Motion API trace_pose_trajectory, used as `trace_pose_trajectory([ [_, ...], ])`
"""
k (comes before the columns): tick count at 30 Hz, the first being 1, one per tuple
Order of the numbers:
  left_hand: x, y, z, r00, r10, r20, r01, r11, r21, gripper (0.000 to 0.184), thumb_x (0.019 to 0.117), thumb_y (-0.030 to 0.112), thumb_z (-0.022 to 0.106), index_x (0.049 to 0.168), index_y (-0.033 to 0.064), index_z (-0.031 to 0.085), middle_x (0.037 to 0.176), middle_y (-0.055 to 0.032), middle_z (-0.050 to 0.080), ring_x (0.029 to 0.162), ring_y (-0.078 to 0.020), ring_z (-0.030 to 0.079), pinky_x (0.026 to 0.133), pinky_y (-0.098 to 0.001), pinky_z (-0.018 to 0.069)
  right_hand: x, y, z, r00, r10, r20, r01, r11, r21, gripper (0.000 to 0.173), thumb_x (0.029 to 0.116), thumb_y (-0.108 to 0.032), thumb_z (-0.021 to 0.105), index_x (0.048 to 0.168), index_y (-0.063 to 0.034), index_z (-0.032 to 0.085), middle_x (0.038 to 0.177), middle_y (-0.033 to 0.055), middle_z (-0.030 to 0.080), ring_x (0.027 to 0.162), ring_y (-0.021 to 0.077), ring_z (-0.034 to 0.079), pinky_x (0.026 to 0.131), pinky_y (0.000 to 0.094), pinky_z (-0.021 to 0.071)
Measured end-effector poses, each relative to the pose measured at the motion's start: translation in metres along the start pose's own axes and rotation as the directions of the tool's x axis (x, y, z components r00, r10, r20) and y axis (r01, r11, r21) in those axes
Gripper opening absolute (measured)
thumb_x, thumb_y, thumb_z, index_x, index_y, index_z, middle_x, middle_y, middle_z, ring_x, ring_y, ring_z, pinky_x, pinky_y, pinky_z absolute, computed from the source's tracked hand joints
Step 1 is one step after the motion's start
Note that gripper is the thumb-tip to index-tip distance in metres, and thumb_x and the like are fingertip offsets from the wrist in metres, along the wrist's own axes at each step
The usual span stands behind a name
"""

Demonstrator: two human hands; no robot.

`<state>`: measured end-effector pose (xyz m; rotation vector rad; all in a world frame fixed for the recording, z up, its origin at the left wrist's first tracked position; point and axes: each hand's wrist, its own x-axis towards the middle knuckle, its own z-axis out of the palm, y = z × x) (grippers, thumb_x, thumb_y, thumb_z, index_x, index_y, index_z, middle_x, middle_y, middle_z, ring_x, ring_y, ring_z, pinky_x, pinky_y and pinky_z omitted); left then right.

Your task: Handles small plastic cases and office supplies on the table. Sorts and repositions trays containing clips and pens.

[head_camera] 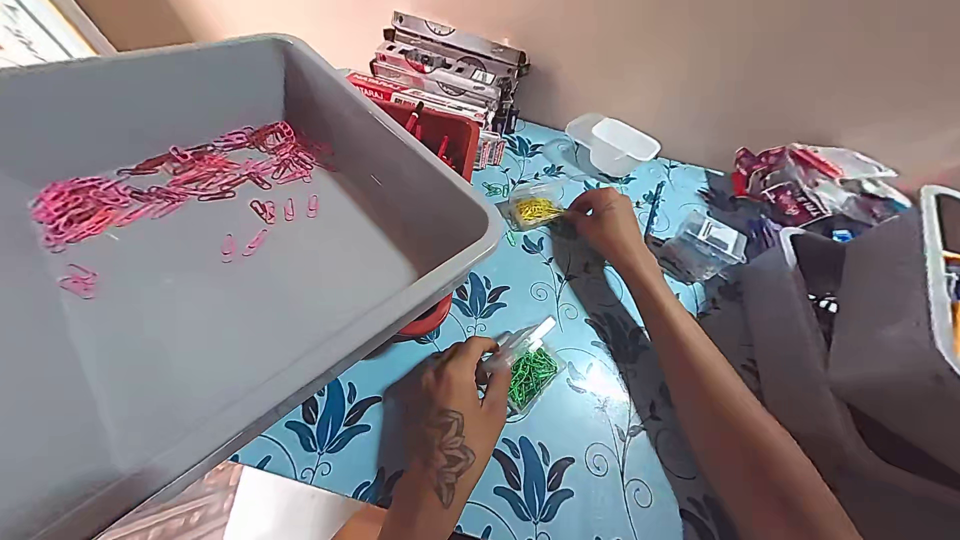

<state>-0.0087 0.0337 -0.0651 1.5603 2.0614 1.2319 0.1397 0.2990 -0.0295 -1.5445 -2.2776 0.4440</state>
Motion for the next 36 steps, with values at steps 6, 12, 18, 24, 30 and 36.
trace_pose_trajectory([
  [6,0.0,0.0,0.0,1.0,-0.006,0.008,0.006,1.0,0.01,0.021,0.0941,0.019,0.061,0.1,0.0051,0.076,0.074,-0.0042,0.068,0.059,-0.0097,0.059,0.056,-0.0257,0.0476,-0.024,-0.057,-0.03,0.999,0.028,0.016,-0.026,0.987,-0.156,0.024,0.1011,-0.008,0.057,0.116,0.0079,0.066,0.108,0.0316,0.067,0.106,0.0501,0.064,0.086,0.0675,0.0462],
  [12,-0.001,0.0,0.0,1.0,0.011,0.007,-0.011,1.0,0.022,0.021,0.0953,0.019,0.062,0.101,0.0047,0.076,0.074,-0.0054,0.068,0.06,-0.0125,0.06,0.056,-0.0292,0.0492,-0.027,-0.085,0.006,0.967,-0.205,0.15,0.214,0.976,-0.047,0.018,0.0971,0.001,0.058,0.11,0.0038,0.071,0.103,0.0242,0.071,0.101,0.0427,0.068,0.085,0.0629,0.0505],
  [18,0.0,0.002,-0.001,1.0,0.015,0.009,-0.015,1.0,0.024,0.02,0.0949,0.019,0.062,0.1,0.005,0.076,0.073,-0.0052,0.068,0.06,-0.0155,0.062,0.057,-0.0321,0.0508,-0.033,-0.088,0.024,0.961,-0.236,0.146,0.261,0.948,-0.184,0.024,0.1005,-0.013,0.062,0.096,0.0096,0.068,0.1,0.0282,0.067,0.098,0.0464,0.067,0.081,0.0619,0.0512],
  [24,0.0,0.004,-0.002,1.0,0.009,0.013,-0.01,1.0,0.015,0.02,0.0949,0.018,0.063,0.101,0.0041,0.076,0.074,-0.007,0.068,0.06,-0.0166,0.062,0.057,-0.0336,0.0505,-0.04,-0.091,0.022,0.977,-0.135,0.162,0.173,0.952,-0.251,0.018,0.1,-0.007,0.059,0.098,0.0074,0.07,0.099,0.0276,0.069,0.099,0.0475,0.068,0.08,0.0635,0.0509],
  [30,0.0,0.005,-0.001,1.0,0.003,0.012,-0.003,1.0,0.012,0.019,0.0938,0.017,0.064,0.101,0.0032,0.076,0.074,-0.0076,0.068,0.06,-0.0179,0.062,0.056,-0.035,0.051,-0.035,-0.084,0.033,0.962,-0.272,0.007,0.267,0.936,-0.229,0.016,0.0971,-0.004,0.058,0.095,0.0069,0.07,0.089,0.0274,0.069,0.089,0.0482,0.069,0.072,0.0633,0.0512],
  [36,0.0,0.003,0.0,1.0,0.007,0.022,-0.007,1.0,0.014,0.019,0.094,0.017,0.064,0.101,0.0032,0.076,0.076,-0.0082,0.069,0.062,-0.0189,0.064,0.058,-0.0362,0.0526,-0.029,-0.104,0.032,0.972,-0.12,0.203,0.182,0.928,-0.325,0.022,0.1009,-0.003,0.055,0.114,0.0107,0.066,0.116,0.031,0.065,0.106,0.0482,0.065,0.083,0.0618,0.0514],
])
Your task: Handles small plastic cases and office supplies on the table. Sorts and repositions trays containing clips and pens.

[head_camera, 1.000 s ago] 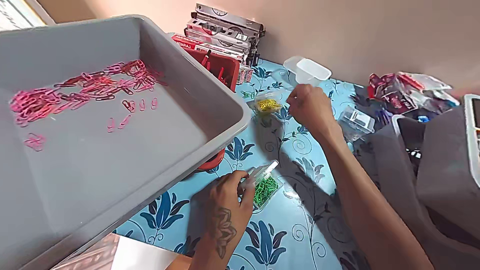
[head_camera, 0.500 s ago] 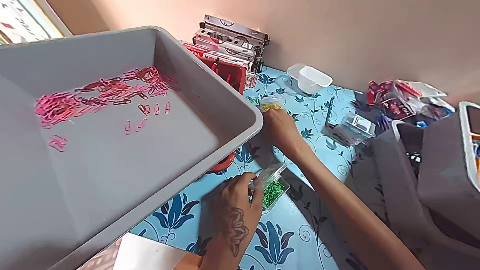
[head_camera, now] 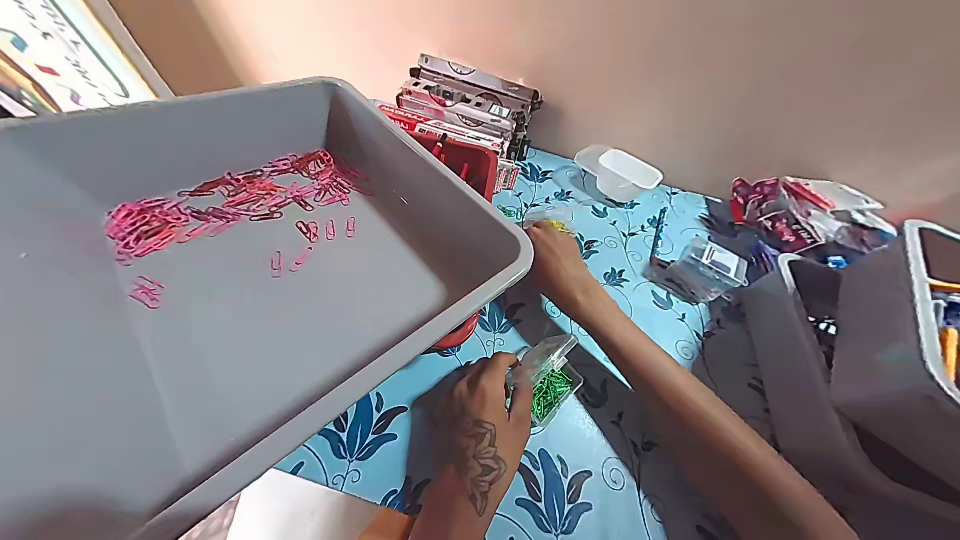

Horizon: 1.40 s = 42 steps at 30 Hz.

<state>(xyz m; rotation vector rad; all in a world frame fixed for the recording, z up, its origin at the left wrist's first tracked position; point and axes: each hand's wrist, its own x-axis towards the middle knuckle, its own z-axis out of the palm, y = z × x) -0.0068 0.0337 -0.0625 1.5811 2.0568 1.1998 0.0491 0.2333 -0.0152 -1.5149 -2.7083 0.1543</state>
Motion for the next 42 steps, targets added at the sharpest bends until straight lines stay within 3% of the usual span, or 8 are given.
trace_pose_trajectory([
  [11,-0.001,-0.001,0.001,0.999,0.032,-0.026,-0.032,0.999,-0.011,0.019,0.0938,0.017,0.064,0.099,0.0032,0.076,0.075,-0.0081,0.069,0.062,-0.0189,0.065,0.059,-0.0351,0.0531,-0.017,0.04,-0.014,0.996,-0.092,0.001,0.091,0.993,0.077,0.024,0.0984,-0.014,0.061,0.092,0.0071,0.07,0.09,0.0252,0.068,0.089,0.044,0.068,0.073,0.0628,0.0497],
  [16,0.0,0.001,0.0,1.0,-0.007,-0.029,0.007,1.0,-0.021,0.019,0.094,0.015,0.064,0.099,0.0012,0.076,0.077,-0.0108,0.07,0.065,-0.0204,0.066,0.061,-0.0369,0.0538,-0.094,0.038,-0.047,0.996,-0.053,-0.069,0.075,0.925,0.373,0.014,0.0995,-0.014,0.061,0.096,-0.0043,0.071,0.072,0.004,0.064,0.058,0.0115,0.055,0.054,0.0326,0.0442],
  [21,0.001,0.002,0.0,0.999,-0.033,-0.026,0.033,0.999,-0.026,0.018,0.095,0.014,0.064,0.098,0.0009,0.076,0.076,-0.0108,0.069,0.064,-0.0199,0.064,0.061,-0.0367,0.052,-0.14,0.04,-0.044,0.985,-0.054,0.167,-0.041,0.855,0.517,0.014,0.0995,-0.018,0.064,0.094,-0.0104,0.074,0.071,-0.0075,0.063,0.057,-0.0036,0.051,0.054,0.0163,0.042],
  [24,0.0,0.0,0.001,0.999,-0.011,-0.037,0.011,1.0,-0.018,0.018,0.0952,0.015,0.064,0.097,0.0018,0.076,0.075,-0.0102,0.069,0.062,-0.0182,0.063,0.059,-0.0346,0.0514,-0.144,0.04,-0.036,0.968,-0.092,0.233,-0.068,0.798,0.599,0.018,0.1028,-0.02,0.062,0.104,-0.0086,0.075,0.082,-0.0054,0.071,0.061,-0.0058,0.056,0.056,0.0121,0.0445],
  [30,0.001,0.001,0.0,0.999,-0.025,-0.027,0.024,1.0,-0.007,0.019,0.0931,0.013,0.062,0.098,0.0008,0.076,0.077,-0.0104,0.07,0.063,-0.0196,0.065,0.059,-0.0362,0.0525,-0.102,0.031,-0.058,0.981,-0.078,-0.18,0.166,0.819,0.55,0.017,0.1036,-0.014,0.059,0.102,-0.0029,0.071,0.074,-0.0017,0.069,0.054,-0.0009,0.056,0.05,0.0158,0.0456],
  [33,0.0,0.001,-0.001,1.0,-0.013,-0.012,0.013,1.0,-0.009,0.019,0.0942,0.013,0.063,0.1,-0.0002,0.076,0.077,-0.0116,0.07,0.063,-0.0204,0.065,0.06,-0.0365,0.0535,-0.022,0.031,-0.06,0.921,-0.148,-0.36,0.276,0.9,0.337,0.023,0.1026,-0.013,0.055,0.107,0.0003,0.073,0.093,0.01,0.073,0.08,0.0145,0.067,0.075,0.0348,0.0541],
  [38,0.0,0.001,0.0,0.999,0.001,-0.048,-0.001,1.0,0.0,0.018,0.0932,0.014,0.065,0.096,-0.0001,0.076,0.074,-0.0107,0.069,0.061,-0.02,0.065,0.058,-0.0352,0.0537,0.102,0.034,-0.052,0.995,-0.063,0.081,0.058,0.997,0.054,0.026,0.0986,-0.017,0.064,0.114,0.0036,0.071,0.118,0.0267,0.067,0.115,0.0445,0.063,0.093,0.068,0.0469],
  [42,0.0,-0.002,0.002,0.998,0.011,-0.057,-0.011,1.0,-0.001,0.02,0.0919,0.014,0.063,0.096,0.0002,0.076,0.074,-0.0102,0.068,0.061,-0.0194,0.065,0.057,-0.0335,0.0535,0.126,0.022,-0.045,0.95,0.048,0.309,-0.023,0.996,-0.082,0.045,0.0974,-0.029,0.072,0.115,0.0119,0.064,0.122,0.032,0.062,0.116,0.0453,0.06,0.098,0.0638,0.0438],
])
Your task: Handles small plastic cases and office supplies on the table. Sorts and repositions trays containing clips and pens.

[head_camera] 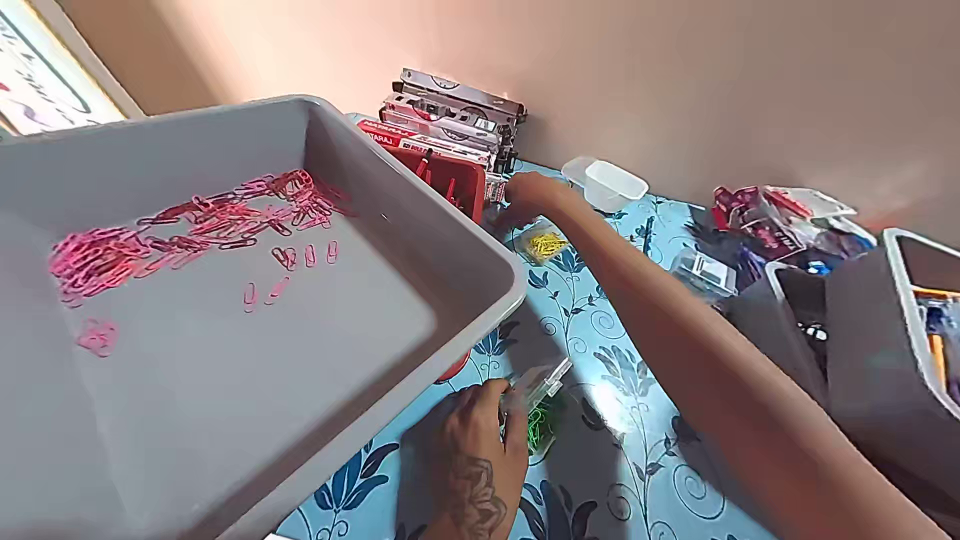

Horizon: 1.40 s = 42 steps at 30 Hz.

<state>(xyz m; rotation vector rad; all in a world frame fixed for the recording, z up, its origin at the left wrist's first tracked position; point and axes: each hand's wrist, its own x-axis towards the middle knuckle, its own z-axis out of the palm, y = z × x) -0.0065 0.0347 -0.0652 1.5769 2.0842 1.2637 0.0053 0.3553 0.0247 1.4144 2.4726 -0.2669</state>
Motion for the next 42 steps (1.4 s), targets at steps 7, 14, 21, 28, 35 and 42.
trace_pose_trajectory([
  [7,-0.001,-0.001,0.0,1.0,0.013,0.02,-0.014,0.999,0.029,0.02,0.0928,0.015,0.062,0.098,0.0014,0.076,0.074,-0.0089,0.069,0.059,-0.0167,0.063,0.055,-0.032,0.0519,0.011,-0.013,0.027,0.987,-0.087,-0.137,0.102,0.989,0.11,0.035,0.1003,-0.017,0.063,0.122,0.0101,0.064,0.129,0.0306,0.062,0.127,0.0461,0.057,0.103,0.0646,0.0438],
  [14,0.001,0.0,-0.001,1.0,0.006,0.026,-0.008,0.999,0.046,0.02,0.0934,0.014,0.063,0.099,0.0001,0.076,0.074,-0.0104,0.068,0.059,-0.0202,0.062,0.055,-0.0369,0.0512,-0.022,-0.03,0.02,0.985,-0.162,-0.061,0.167,0.982,0.086,0.04,0.0947,-0.013,0.069,0.127,0.0096,0.061,0.127,0.0305,0.062,0.121,0.0443,0.059,0.1,0.0617,0.0441],
  [21,0.002,0.003,-0.001,1.0,-0.002,0.027,0.0,0.998,0.065,0.018,0.0945,0.013,0.064,0.098,-0.0009,0.075,0.073,-0.0123,0.067,0.059,-0.0232,0.062,0.057,-0.0409,0.0511,-0.056,-0.03,0.039,0.971,-0.171,-0.167,0.198,0.968,0.157,0.016,0.0992,-0.007,0.058,0.101,0.0065,0.066,0.107,0.0257,0.067,0.106,0.042,0.066,0.086,0.0608,0.0507],
  [28,0.002,0.002,-0.004,0.999,0.011,0.05,-0.015,0.997,0.078,0.018,0.0964,0.014,0.063,0.099,-0.0005,0.075,0.071,-0.0112,0.066,0.059,-0.0214,0.06,0.058,-0.0399,0.0498,-0.129,0.005,0.045,0.872,-0.24,-0.426,0.425,0.802,0.419,0.013,0.0901,0.001,0.066,0.1,0.007,0.072,0.093,0.0186,0.071,0.087,0.027,0.067,0.08,0.046,0.0516],
  [35,0.001,0.001,-0.004,0.998,0.031,0.049,-0.034,0.998,0.053,0.034,0.1035,0.029,0.057,0.105,-0.002,0.073,0.075,-0.0127,0.067,0.063,-0.0231,0.062,0.062,-0.0416,0.0506,-0.227,0.018,0.075,0.883,-0.137,-0.448,0.399,0.722,0.565,0.008,0.0899,0.002,0.068,0.097,-0.0026,0.069,0.077,0.0052,0.066,0.064,0.0101,0.059,0.058,0.0274,0.0489],
  [42,0.0,0.001,-0.005,0.997,0.038,0.072,-0.044,0.995,0.086,0.037,0.104,0.032,0.055,0.108,-0.0011,0.072,0.071,-0.0091,0.063,0.06,-0.0195,0.057,0.06,-0.0387,0.0473,-0.237,0.018,0.11,0.986,-0.077,-0.145,0.164,0.438,0.884,0.01,0.0978,0.002,0.063,0.108,0.0029,0.062,0.092,0.007,0.068,0.08,0.0084,0.069,0.077,0.025,0.0587],
])
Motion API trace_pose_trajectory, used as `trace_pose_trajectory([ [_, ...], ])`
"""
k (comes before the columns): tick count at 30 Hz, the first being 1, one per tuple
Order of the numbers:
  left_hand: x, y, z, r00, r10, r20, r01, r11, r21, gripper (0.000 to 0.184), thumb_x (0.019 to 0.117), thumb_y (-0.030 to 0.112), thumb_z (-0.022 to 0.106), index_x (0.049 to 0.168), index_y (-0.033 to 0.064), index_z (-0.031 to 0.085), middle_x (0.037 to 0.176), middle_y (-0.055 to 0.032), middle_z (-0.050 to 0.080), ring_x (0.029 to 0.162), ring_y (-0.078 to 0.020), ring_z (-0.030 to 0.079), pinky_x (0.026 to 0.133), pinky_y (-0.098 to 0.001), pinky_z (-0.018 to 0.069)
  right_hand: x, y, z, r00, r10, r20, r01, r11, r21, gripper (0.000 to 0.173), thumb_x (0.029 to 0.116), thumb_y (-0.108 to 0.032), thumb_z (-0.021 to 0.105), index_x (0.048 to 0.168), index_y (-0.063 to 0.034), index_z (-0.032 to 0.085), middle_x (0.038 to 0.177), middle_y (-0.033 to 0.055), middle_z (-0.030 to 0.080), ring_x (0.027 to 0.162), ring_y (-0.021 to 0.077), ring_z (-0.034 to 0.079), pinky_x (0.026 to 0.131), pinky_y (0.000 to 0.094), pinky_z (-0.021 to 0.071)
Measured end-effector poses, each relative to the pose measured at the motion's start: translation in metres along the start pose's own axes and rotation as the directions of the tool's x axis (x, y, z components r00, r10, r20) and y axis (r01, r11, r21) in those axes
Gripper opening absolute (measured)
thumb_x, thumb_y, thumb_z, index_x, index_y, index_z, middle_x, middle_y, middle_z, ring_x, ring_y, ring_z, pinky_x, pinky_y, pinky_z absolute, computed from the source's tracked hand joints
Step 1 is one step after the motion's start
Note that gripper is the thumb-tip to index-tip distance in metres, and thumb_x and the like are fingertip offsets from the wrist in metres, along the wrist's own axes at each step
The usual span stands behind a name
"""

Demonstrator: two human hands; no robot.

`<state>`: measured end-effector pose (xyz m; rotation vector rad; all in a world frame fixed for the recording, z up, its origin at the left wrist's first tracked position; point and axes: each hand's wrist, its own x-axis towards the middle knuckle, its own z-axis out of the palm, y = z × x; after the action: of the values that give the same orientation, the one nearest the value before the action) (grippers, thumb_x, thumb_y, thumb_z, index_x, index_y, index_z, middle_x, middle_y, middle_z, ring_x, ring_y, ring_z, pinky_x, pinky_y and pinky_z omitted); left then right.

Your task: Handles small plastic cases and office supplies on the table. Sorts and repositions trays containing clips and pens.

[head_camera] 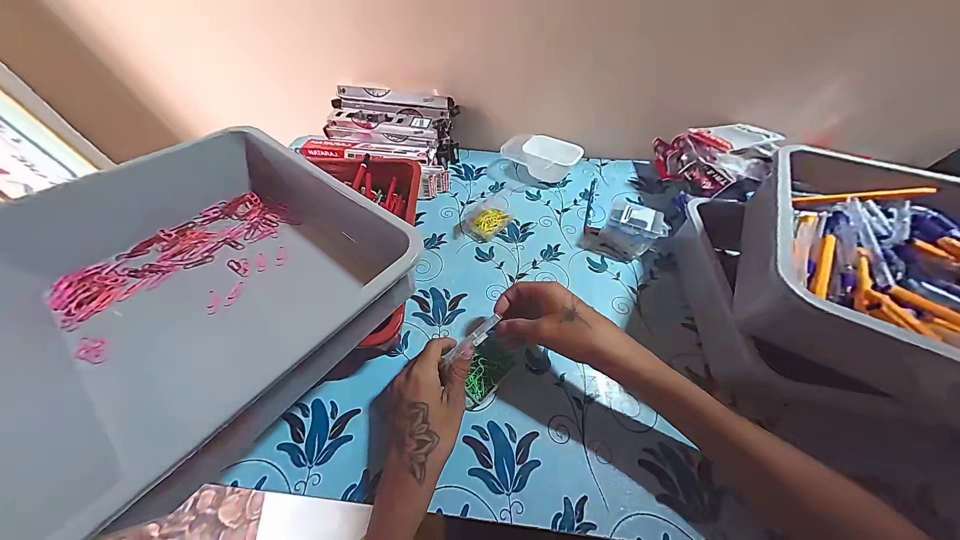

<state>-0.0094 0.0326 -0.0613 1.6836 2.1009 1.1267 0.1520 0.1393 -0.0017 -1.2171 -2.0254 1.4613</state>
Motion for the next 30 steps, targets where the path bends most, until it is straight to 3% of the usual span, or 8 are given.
trace_pose_trajectory([
  [4,-0.001,-0.001,0.0,1.0,0.005,-0.01,-0.005,1.0,0.015,0.037,0.1044,0.033,0.054,0.107,0.0003,0.072,0.07,-0.0079,0.063,0.059,-0.0184,0.057,0.059,-0.0378,0.047,-0.007,0.003,-0.001,0.999,0.051,0.001,-0.05,0.984,0.17,0.008,0.0972,0.005,0.062,0.104,0.0023,0.06,0.087,0.0043,0.068,0.078,0.0068,0.07,0.077,0.0226,0.0594],
  [9,-0.001,-0.001,0.001,1.0,0.004,-0.006,-0.004,1.0,0.014,0.036,0.1045,0.031,0.054,0.105,0.0,0.072,0.07,-0.0082,0.063,0.06,-0.0175,0.057,0.059,-0.0367,0.0466,-0.012,0.016,-0.006,0.991,-0.101,-0.092,0.09,0.989,-0.114,0.006,0.0975,-0.004,0.066,0.102,-0.0018,0.065,0.088,0.0044,0.07,0.073,0.007,0.069,0.068,0.023,0.0583],
  [14,-0.001,-0.011,0.006,0.99,0.119,-0.071,-0.125,0.988,-0.091,0.038,0.1058,0.031,0.049,0.127,0.0093,0.072,0.11,-0.0162,0.063,0.086,-0.0172,0.062,0.074,-0.0286,0.0516,-0.021,0.041,-0.004,0.932,-0.327,0.153,0.359,0.887,-0.291,0.072,0.0947,-0.036,0.072,0.154,-0.0055,0.044,0.138,0.0143,0.061,0.119,0.0172,0.062,0.099,0.0339,0.0516],
  [17,0.0,-0.015,0.01,0.954,0.297,-0.047,-0.301,0.942,-0.15,0.038,0.1053,0.028,0.05,0.133,0.0112,0.07,0.126,-0.0191,0.063,0.089,-0.015,0.063,0.075,-0.0257,0.052,-0.028,0.054,0.001,0.868,-0.466,0.173,0.495,0.777,-0.389,0.065,0.0955,-0.04,0.07,0.15,-0.0079,0.051,0.142,0.0144,0.059,0.124,0.0224,0.061,0.101,0.038,0.0517],
  [20,0.0,-0.026,0.0,0.858,0.459,0.231,-0.413,0.884,-0.22,0.069,0.0945,0.065,0.053,0.143,0.0176,0.062,0.143,-0.0123,0.06,0.125,-0.0264,0.06,0.099,-0.0447,0.0508,-0.033,0.068,0.005,0.804,-0.578,0.142,0.569,0.675,-0.471,0.047,0.1007,-0.04,0.061,0.135,-0.008,0.066,0.134,0.0183,0.065,0.112,0.0312,0.067,0.093,0.0449,0.0545],
  [22,0.001,-0.031,-0.009,0.817,0.463,0.345,-0.388,0.883,-0.266,0.088,0.0839,0.08,0.051,0.147,0.0206,0.058,0.151,-0.0097,0.053,0.136,-0.023,0.053,0.107,-0.0419,0.0469,-0.037,0.071,0.003,0.783,-0.589,0.201,0.595,0.615,-0.517,0.055,0.0994,-0.047,0.059,0.139,-0.0106,0.063,0.139,0.0223,0.061,0.114,0.0367,0.066,0.094,0.0489,0.0538],
  [25,-0.001,-0.035,-0.005,0.822,0.494,0.284,-0.441,0.867,-0.232,0.06,0.0985,0.059,0.051,0.138,0.0178,0.067,0.146,-0.0153,0.057,0.132,-0.0235,0.057,0.107,-0.0353,0.0476,-0.043,0.07,0.002,0.798,-0.54,0.267,0.586,0.592,-0.553,0.066,0.1012,-0.058,0.048,0.151,-0.0145,0.053,0.153,0.026,0.048,0.132,0.0424,0.056,0.104,0.0515,0.0482],
  [30,-0.005,-0.032,0.004,0.823,0.539,0.177,-0.521,0.842,-0.141,0.038,0.0977,0.029,0.06,0.13,0.0141,0.073,0.137,-0.0187,0.063,0.125,-0.0237,0.062,0.103,-0.0291,0.0492,-0.037,0.068,-0.006,0.803,-0.536,0.26,0.595,0.703,-0.39,0.05,0.107,-0.033,0.052,0.146,-0.0022,0.055,0.145,0.0235,0.057,0.13,0.0368,0.059,0.109,0.0516,0.0441],
])
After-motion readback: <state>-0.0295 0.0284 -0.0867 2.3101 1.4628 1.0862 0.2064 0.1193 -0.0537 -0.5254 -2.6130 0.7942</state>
